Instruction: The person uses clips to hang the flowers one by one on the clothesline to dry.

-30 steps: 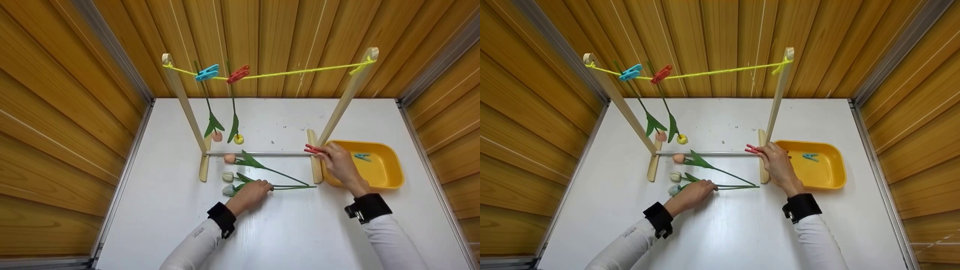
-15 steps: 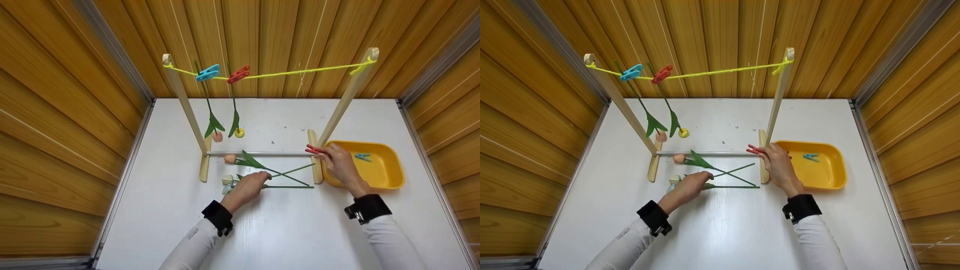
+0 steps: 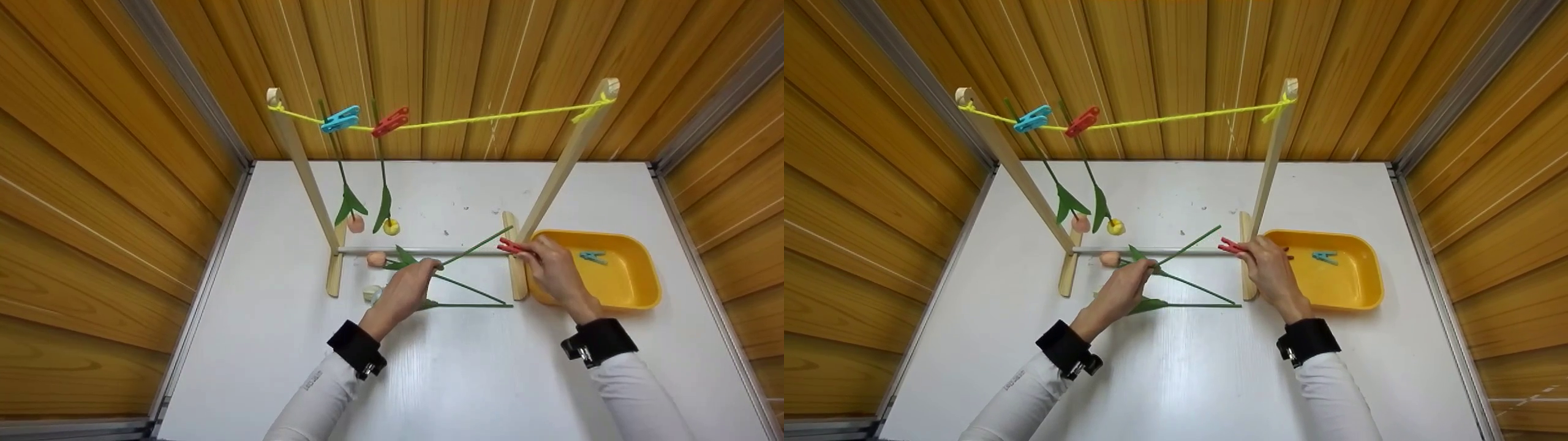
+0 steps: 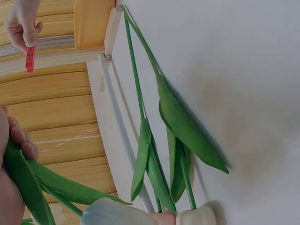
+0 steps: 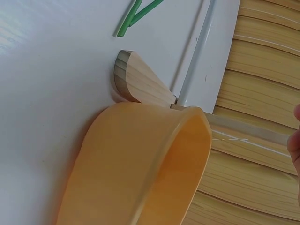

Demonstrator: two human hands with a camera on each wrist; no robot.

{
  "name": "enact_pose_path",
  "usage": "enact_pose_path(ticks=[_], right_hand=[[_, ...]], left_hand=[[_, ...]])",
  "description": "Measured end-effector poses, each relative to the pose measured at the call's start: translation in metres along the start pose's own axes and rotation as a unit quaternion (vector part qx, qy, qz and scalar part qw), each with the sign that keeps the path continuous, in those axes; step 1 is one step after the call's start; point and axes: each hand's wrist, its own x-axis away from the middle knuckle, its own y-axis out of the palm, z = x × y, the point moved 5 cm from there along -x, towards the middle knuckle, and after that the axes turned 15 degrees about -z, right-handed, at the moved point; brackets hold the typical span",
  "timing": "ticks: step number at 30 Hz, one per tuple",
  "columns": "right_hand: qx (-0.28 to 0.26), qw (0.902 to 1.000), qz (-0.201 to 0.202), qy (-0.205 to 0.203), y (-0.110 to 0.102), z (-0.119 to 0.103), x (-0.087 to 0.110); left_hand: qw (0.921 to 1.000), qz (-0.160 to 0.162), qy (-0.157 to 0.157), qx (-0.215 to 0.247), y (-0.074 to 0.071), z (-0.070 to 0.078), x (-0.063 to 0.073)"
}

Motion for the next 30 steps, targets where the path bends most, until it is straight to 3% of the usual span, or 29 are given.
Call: enact_pose_path(ticks=[7, 12, 22, 30], right_hand=[[-0.004, 0.9998, -0.012, 0.012, 0.002, -0.004, -0.002], [-0.006, 0.9998, -0.015, 0.010, 0.004, -0.006, -0.003], [0.003, 0.9998, -0.016, -0.007, 0.007, -0.008, -0.003], [-0.007, 0.9997, -0.023, 0.004, 0.009, -0.007, -0.003]], left_hand=[[0.9991, 0.042, -0.008, 0.000, -0.012, 0.002, -0.006], [0.9969, 0.067, -0.028, 0.032, -0.026, 0.001, -0.013], [0.9886, 0.117, -0.043, 0.084, -0.054, -0.003, -0.025], [0.9776, 0.173, -0.062, 0.102, -0.071, -0.003, -0.031]])
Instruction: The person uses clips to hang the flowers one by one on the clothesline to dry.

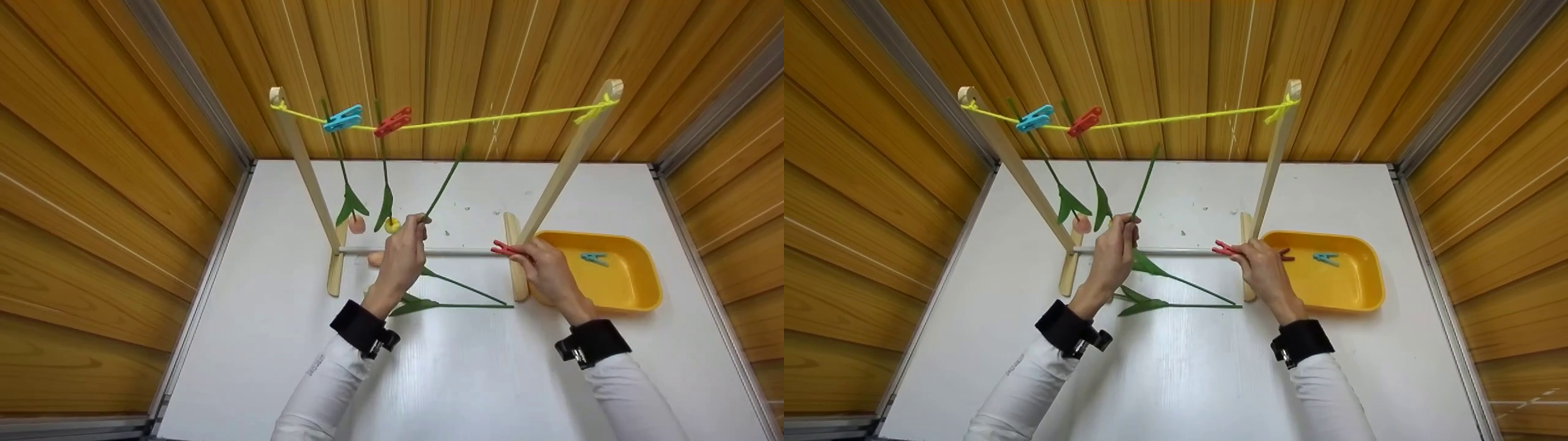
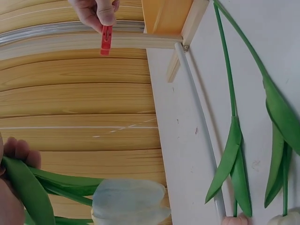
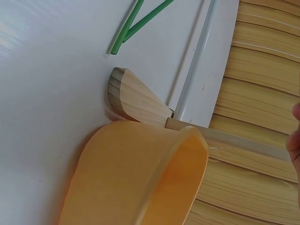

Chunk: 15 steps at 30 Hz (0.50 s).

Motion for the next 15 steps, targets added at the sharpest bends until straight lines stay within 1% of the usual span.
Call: enact_pose_path(ticks=[8, 15], right_hand=[[-0.006, 0.9999, -0.010, 0.009, 0.001, 0.000, 0.001], [0.003, 0.9999, -0.012, 0.012, 0.001, -0.003, 0.000]], left_hand=[[0.9995, 0.021, -0.020, 0.012, -0.008, 0.003, -0.009], [0.9989, 0.031, -0.015, 0.032, -0.015, 0.008, -0.016]])
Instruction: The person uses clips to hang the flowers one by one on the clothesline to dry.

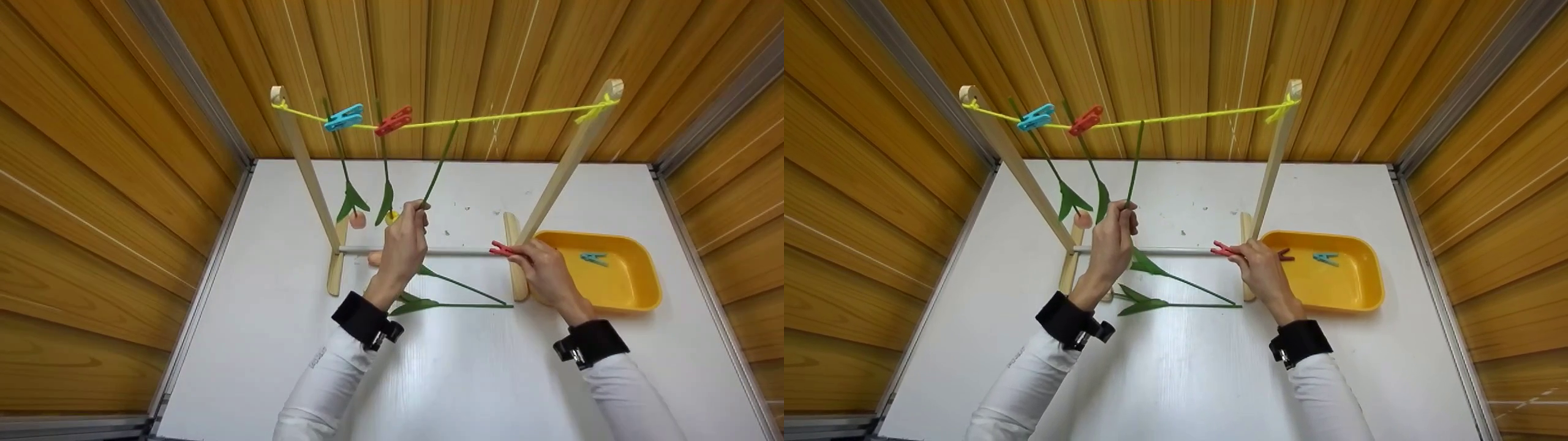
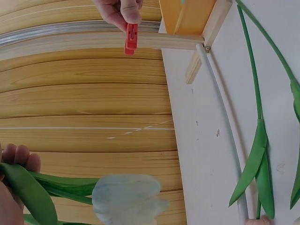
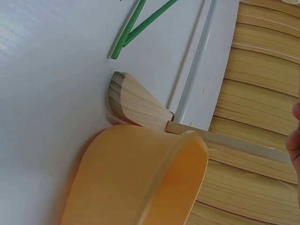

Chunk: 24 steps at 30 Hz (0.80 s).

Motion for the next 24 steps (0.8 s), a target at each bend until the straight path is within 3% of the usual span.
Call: enact_pose_path(ticks=[6, 14, 24], right_hand=[[0.007, 1.0000, 0.001, -0.005, 0.002, -0.001, -0.001], [-0.004, 1.0000, -0.005, 0.002, 0.004, -0.001, 0.000], [-0.010, 0.9999, -0.007, -0.004, 0.000, -0.002, 0.001]], left_hand=[[0.9996, 0.023, 0.002, 0.015, -0.006, 0.004, -0.007], [0.9983, 0.027, -0.020, 0.047, -0.008, 0.005, -0.016], [0.9976, 0.030, -0.035, 0.051, -0.006, -0.001, -0.022]])
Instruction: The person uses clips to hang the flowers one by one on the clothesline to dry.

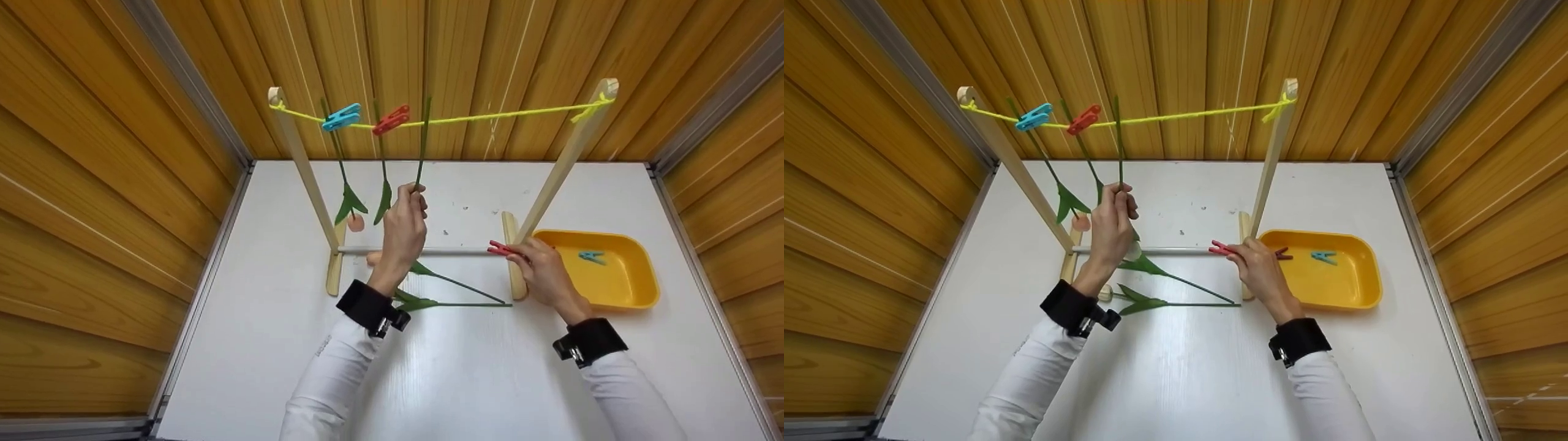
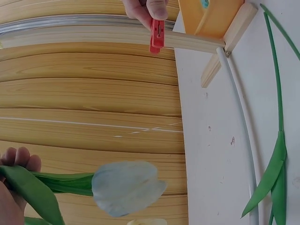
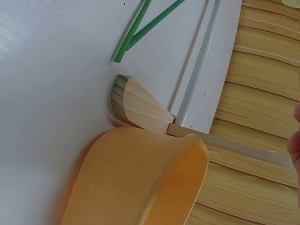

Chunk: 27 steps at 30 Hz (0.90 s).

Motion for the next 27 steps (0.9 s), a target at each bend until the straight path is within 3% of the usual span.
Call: enact_pose_path(ticks=[15, 27], right_hand=[[0.001, 0.9997, 0.019, -0.017, -0.010, -0.014, -0.006], [0.050, 0.9889, 0.074, -0.119, -0.037, -0.051, -0.024]], left_hand=[[0.9999, 0.005, -0.013, 0.003, 0.000, -0.003, -0.002], [0.9998, 0.009, -0.015, 0.010, 0.002, -0.004, -0.003]])
